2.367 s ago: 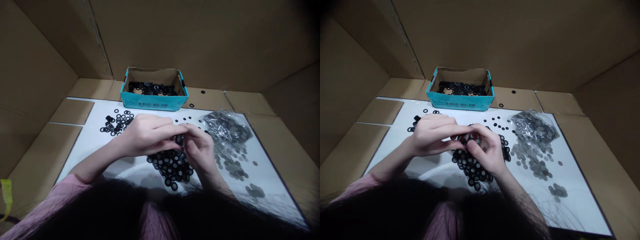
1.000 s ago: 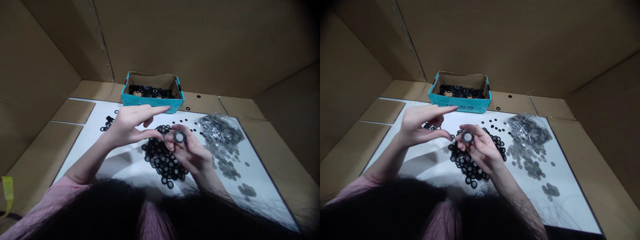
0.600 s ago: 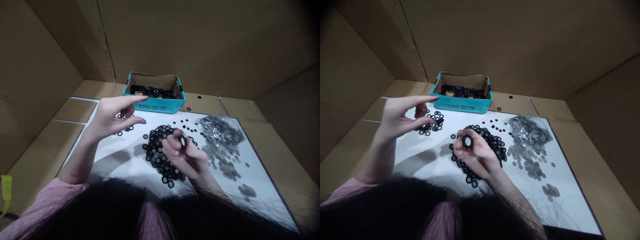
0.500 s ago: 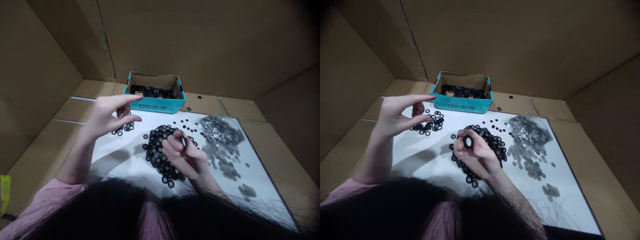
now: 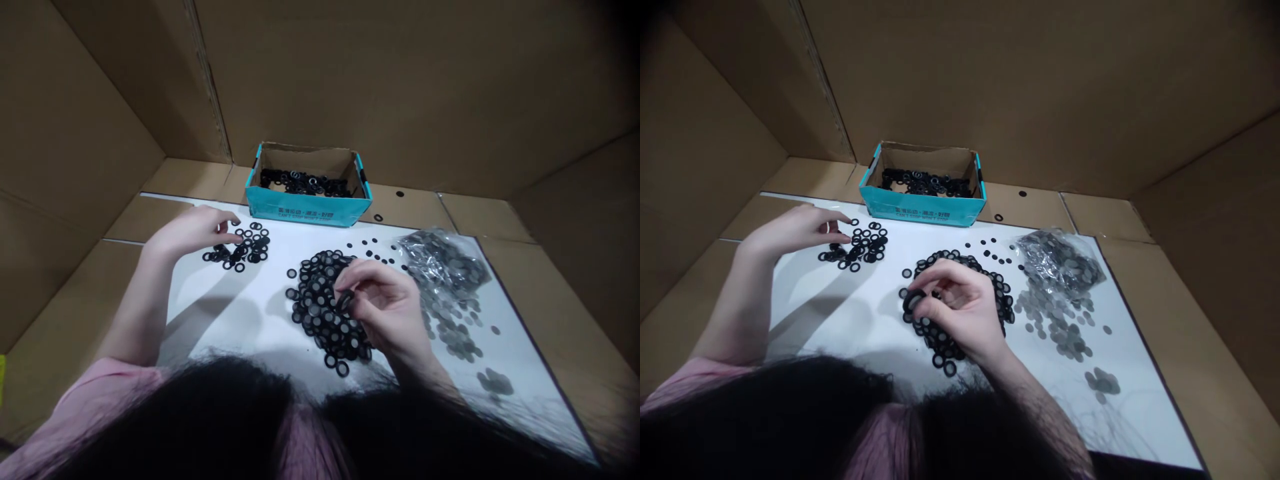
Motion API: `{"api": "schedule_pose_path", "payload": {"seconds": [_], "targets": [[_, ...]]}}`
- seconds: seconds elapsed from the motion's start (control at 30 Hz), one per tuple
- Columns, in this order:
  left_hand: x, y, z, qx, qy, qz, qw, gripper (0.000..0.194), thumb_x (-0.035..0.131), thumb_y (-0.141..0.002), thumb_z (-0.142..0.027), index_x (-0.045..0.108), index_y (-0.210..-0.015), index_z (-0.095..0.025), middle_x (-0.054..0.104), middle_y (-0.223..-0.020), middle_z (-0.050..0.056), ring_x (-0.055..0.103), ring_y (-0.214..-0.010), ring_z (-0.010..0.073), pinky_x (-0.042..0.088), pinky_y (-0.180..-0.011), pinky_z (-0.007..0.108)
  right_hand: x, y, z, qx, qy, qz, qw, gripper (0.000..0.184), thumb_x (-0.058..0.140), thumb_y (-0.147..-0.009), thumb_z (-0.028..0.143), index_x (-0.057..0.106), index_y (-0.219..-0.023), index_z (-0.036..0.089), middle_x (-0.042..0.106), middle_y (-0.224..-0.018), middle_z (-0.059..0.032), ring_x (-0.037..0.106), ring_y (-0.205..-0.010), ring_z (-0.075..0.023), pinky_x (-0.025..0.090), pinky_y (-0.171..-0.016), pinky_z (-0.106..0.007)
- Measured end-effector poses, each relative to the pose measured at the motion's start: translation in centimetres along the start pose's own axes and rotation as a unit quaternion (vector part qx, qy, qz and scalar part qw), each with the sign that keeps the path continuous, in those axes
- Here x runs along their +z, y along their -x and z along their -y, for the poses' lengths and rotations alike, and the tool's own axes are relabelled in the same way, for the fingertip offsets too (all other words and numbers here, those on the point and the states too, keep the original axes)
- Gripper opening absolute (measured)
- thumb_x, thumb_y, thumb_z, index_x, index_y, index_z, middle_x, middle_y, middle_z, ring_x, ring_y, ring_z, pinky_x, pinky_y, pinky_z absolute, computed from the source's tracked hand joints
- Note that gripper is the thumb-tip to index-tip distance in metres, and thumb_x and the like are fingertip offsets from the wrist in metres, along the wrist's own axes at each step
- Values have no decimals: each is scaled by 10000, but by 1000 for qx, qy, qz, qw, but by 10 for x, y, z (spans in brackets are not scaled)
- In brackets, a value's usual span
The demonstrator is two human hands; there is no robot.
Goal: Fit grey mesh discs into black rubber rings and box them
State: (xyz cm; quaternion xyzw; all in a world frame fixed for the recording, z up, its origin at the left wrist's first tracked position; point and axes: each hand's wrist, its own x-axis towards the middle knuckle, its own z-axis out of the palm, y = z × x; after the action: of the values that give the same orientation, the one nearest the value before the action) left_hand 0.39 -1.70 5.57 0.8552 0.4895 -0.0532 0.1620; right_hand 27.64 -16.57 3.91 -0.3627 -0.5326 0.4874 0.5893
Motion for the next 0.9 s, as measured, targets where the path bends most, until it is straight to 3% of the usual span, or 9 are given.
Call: {"api": "schedule_pose_path", "payload": {"seconds": [0.07, 0.17, 0.33, 0.5, 0.7, 0.9], "targets": [[6, -7, 9, -42, -10, 71, 997, 575, 500, -844, -575, 602, -1221, -152, 703, -987, 92, 622, -785, 185, 385, -662, 232, 3, 0, 4, 3, 25, -25, 999, 167, 815, -677, 275, 745, -827, 260, 682, -744, -1, 581, -614, -101, 477, -539, -217], [16, -16, 21, -68, -22, 112, 991, 531, 527, -802, -569, 654, -1137, -178, 706, -960, 74, 625, -798, 193, 376, -634, 230, 6, 1, 12, -19, 78, -49, 996, 183, 811, -671, 205, 743, -831, 262, 686, -739, 12, 577, -594, -97, 489, -542, -220], [30, -28, 34, -125, -59, 119, 983, 513, 597, -715, -545, 675, -1075, -187, 697, -1057, 88, 626, -905, 249, 366, -632, 250, 3, 3, 19, -102, 211, -42, 971, 149, 748, -721, 109, 720, -790, 239, 659, -698, 12, 587, -657, -118, 476, -565, -239], [40, -38, 42, -142, -69, 126, 979, 493, 604, -700, -542, 656, -1058, -208, 689, -1109, 86, 628, -927, 258, 361, -624, 253, -4, 7, 13, -158, 249, -13, 955, 233, 644, -776, 19, 683, -857, 234, 666, -786, 3, 611, -752, -126, 494, -630, -255], [45, -42, 50, -142, -59, 123, 980, 488, 619, -685, -547, 648, -1036, -208, 694, -1082, 81, 631, -914, 250, 369, -619, 248, -22, 11, -3, -157, 320, -27, 934, 202, 561, -809, 17, 610, -809, 214, 617, -799, -3, 601, -789, -140, 510, -694, -296], [46, -43, 52, -134, -49, 104, 984, 479, 613, -682, -571, 650, -984, -202, 700, -1034, 79, 633, -880, 245, 372, -619, 250, -47, 17, -26, -129, 412, -55, 900, 189, 502, -830, 36, 542, -768, 210, 591, -740, 9, 587, -658, -121, 495, -600, -276]]}}
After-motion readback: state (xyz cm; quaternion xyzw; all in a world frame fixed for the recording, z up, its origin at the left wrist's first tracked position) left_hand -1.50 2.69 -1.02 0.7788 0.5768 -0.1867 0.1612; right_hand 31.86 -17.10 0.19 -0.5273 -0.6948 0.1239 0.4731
